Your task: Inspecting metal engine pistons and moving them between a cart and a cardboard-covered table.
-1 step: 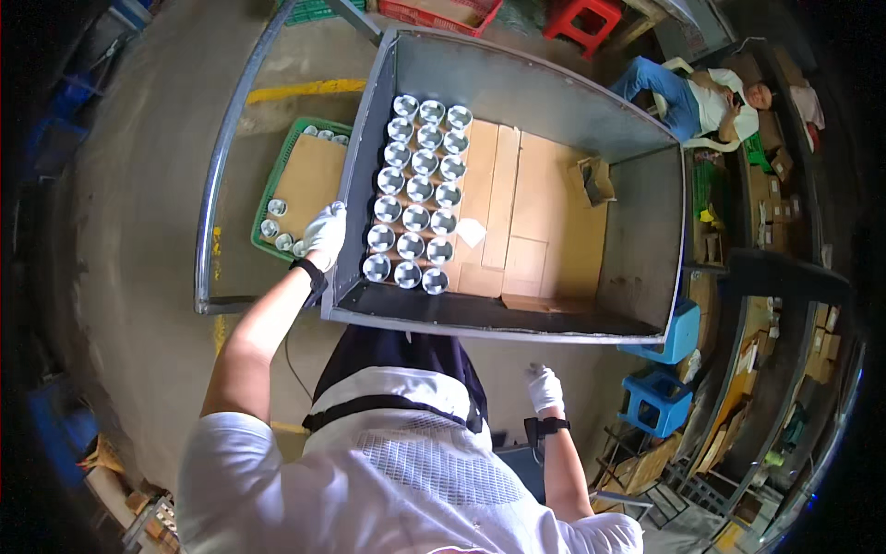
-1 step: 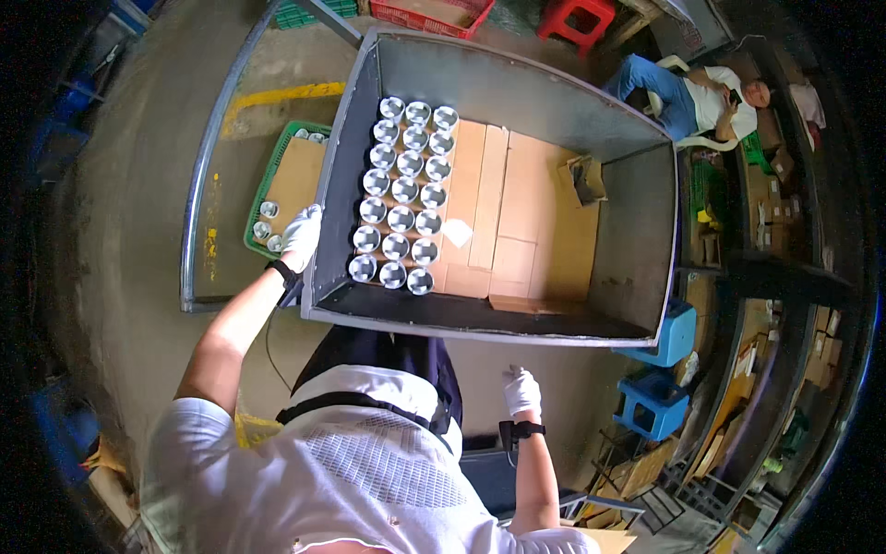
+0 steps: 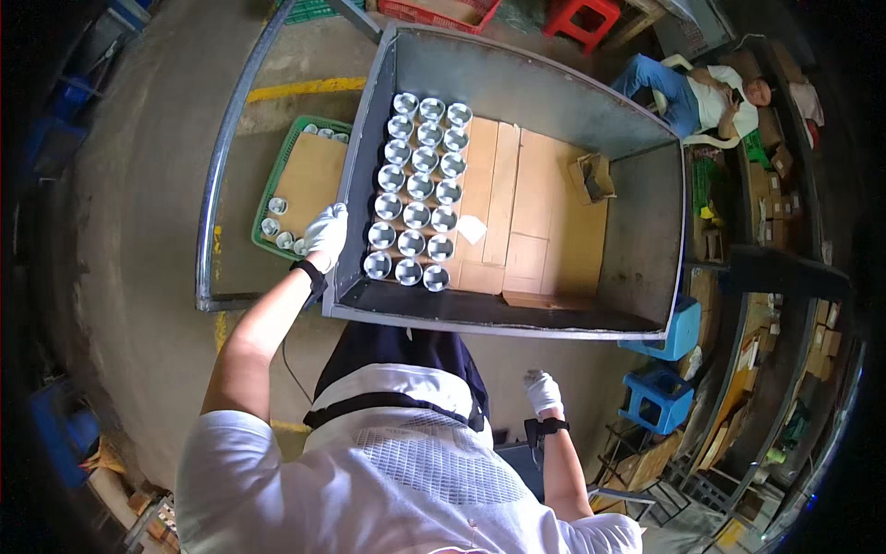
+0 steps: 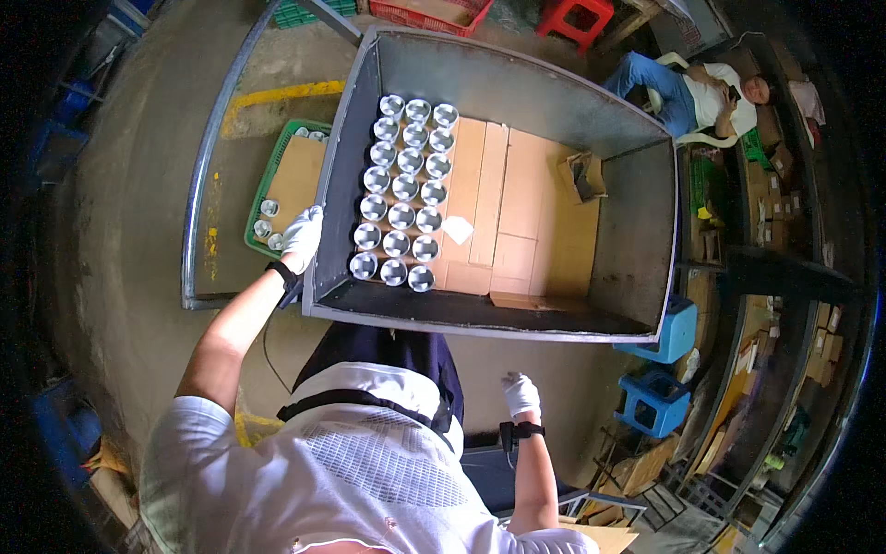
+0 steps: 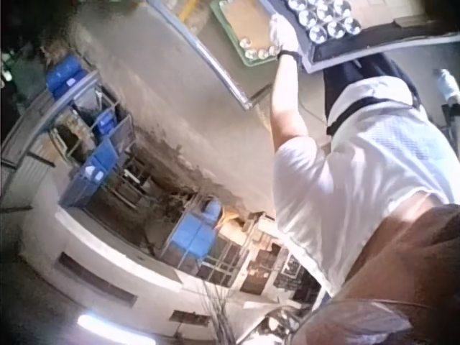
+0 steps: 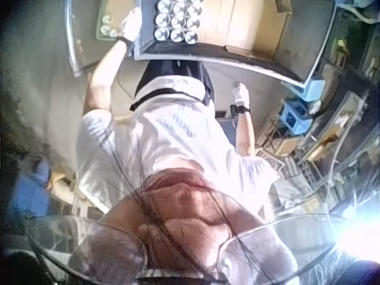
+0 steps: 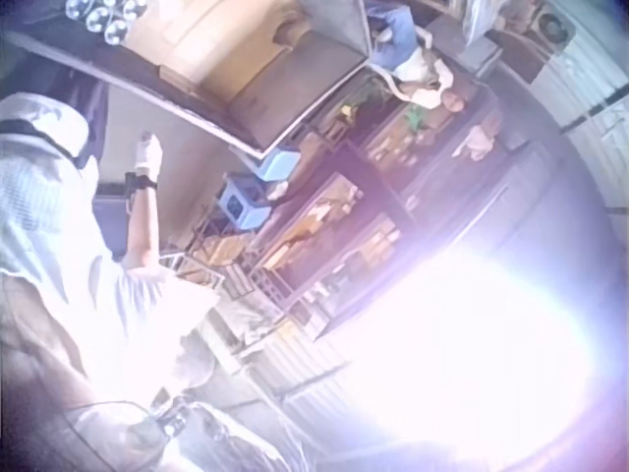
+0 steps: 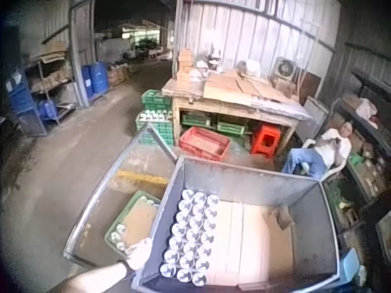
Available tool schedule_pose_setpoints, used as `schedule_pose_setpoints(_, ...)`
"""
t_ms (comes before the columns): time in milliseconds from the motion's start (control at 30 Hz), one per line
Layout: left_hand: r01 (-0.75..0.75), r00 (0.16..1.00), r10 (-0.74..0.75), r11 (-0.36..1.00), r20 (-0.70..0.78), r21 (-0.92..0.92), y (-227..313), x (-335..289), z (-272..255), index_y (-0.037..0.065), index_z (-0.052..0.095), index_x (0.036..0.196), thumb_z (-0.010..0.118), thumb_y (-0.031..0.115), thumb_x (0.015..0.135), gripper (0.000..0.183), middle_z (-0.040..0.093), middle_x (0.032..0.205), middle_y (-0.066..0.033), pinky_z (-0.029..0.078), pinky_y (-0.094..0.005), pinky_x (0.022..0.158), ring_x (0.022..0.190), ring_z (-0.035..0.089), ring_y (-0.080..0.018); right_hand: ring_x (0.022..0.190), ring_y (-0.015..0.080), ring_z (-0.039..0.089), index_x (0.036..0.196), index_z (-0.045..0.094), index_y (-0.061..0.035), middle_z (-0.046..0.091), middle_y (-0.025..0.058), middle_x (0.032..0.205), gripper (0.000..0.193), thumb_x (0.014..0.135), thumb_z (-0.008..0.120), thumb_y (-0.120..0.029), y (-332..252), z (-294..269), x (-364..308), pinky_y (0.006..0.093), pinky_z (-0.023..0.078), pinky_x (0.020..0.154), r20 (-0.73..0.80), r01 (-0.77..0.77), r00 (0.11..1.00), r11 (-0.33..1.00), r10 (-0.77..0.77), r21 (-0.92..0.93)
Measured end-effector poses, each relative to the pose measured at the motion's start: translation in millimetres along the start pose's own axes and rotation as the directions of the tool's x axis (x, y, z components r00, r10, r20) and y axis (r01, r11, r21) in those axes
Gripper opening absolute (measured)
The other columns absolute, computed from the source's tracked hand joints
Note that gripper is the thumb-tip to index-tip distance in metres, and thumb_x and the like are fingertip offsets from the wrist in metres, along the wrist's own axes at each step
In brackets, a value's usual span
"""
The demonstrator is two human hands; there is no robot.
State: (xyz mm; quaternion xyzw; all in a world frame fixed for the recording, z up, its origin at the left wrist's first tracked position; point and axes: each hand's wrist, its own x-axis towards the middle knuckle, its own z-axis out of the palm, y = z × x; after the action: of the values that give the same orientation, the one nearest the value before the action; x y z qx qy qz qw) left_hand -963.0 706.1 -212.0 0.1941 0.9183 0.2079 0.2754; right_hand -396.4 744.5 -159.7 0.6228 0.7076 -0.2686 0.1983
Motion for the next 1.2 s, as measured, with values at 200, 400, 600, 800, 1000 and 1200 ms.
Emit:
schedule_pose_setpoints(200, -0.106, 0.993, 0.108, 0.993, -0.048, 0.048, -13, -32, -2, 0.006, 0.055, 0.127, 0.035, 0.047, 0.097, 0.054, 0.061, 0.121, -0.0190, 0.046, -0.0426, 0.092, 0.109, 0.059, -0.0363, 0.105, 0.0263, 0.063, 0.108, 0.067, -0.0084, 0.067, 0.0111, 0.112, 0.030, 0.082, 0.057, -0.017, 123, 118, -65, 0.0348, 0.052, 0.090, 0.518, 0.641, 0.742, 0.675, -0.425, -0.365)
schedule_pose_setpoints(400, -0.127, 0.976, 0.126, 0.992, -0.175, 0.006, -38, -99, -17, 0.004, 0.055, 0.128, 0.041, 0.039, 0.099, 0.047, 0.059, 0.126, -0.0176, 0.044, -0.0397, 0.097, 0.113, 0.058, -0.0338, 0.070, 0.0232, 0.069, 0.104, 0.066, -0.0068, 0.070, 0.0080, 0.089, 0.022, 0.091, 0.053, -0.019, 97, 123, -89, 0.0342, 0.054, 0.059, 0.508, -0.441, 0.840, 0.787, 0.192, 0.432)
schedule_pose_setpoints(600, -0.242, 0.929, 0.199, 0.965, -0.312, -0.105, -49, -146, -4, 0.006, 0.058, 0.126, 0.047, 0.032, 0.098, 0.040, 0.060, 0.124, -0.0169, 0.044, -0.0384, 0.097, 0.112, 0.058, -0.0318, 0.060, 0.0194, 0.066, 0.106, 0.064, -0.0095, 0.069, 0.0080, 0.086, 0.024, 0.095, 0.051, -0.027, 99, 113, -68, 0.0328, 0.051, 0.052, 0.424, -0.352, 0.902, 0.717, 0.088, 0.602)
schedule_pose_setpoints(800, -0.178, 0.910, 0.138, 0.981, -0.390, -0.070, -32, -205, 5, 0.004, 0.058, 0.125, 0.047, 0.031, 0.099, 0.039, 0.062, 0.121, -0.0166, 0.043, -0.0366, 0.097, 0.110, 0.059, -0.0319, 0.062, 0.0208, 0.066, 0.114, 0.061, -0.0097, 0.070, 0.0091, 0.095, 0.027, 0.095, 0.052, -0.026, 154, 101, -41, 0.0321, 0.051, 0.051, 0.481, -0.449, 0.865, 0.643, 0.141, 0.620)
schedule_pose_setpoints(1000, -0.028, 0.883, -0.043, 0.989, -0.467, -0.145, -93, -269, 31, 0.005, 0.060, 0.123, 0.046, 0.034, 0.099, 0.040, 0.062, 0.124, -0.0144, 0.043, -0.0356, 0.098, 0.114, 0.058, -0.0294, 0.061, 0.0226, 0.066, 0.115, 0.060, -0.0106, 0.070, 0.0107, 0.096, 0.026, 0.094, 0.050, -0.023, 227, 113, -38, 0.0335, 0.051, 0.049, 0.522, -0.446, 0.846, 0.679, 0.107, 0.583)
schedule_pose_setpoints(1200, 0.352, 0.905, -0.318, 0.933, -0.282, 0.079, -181, -335, 69, -0.001, 0.065, 0.108, 0.038, 0.044, 0.096, 0.053, 0.062, 0.113, -0.0245, 0.045, -0.0433, 0.093, 0.107, 0.058, -0.0402, 0.058, 0.0269, 0.066, 0.107, 0.062, -0.0122, 0.069, 0.0099, 0.085, 0.020, 0.096, 0.045, -0.015, 291, 130, -30, 0.0398, 0.051, 0.046, 0.610, -0.555, 0.772, 0.660, 0.179, 0.507)
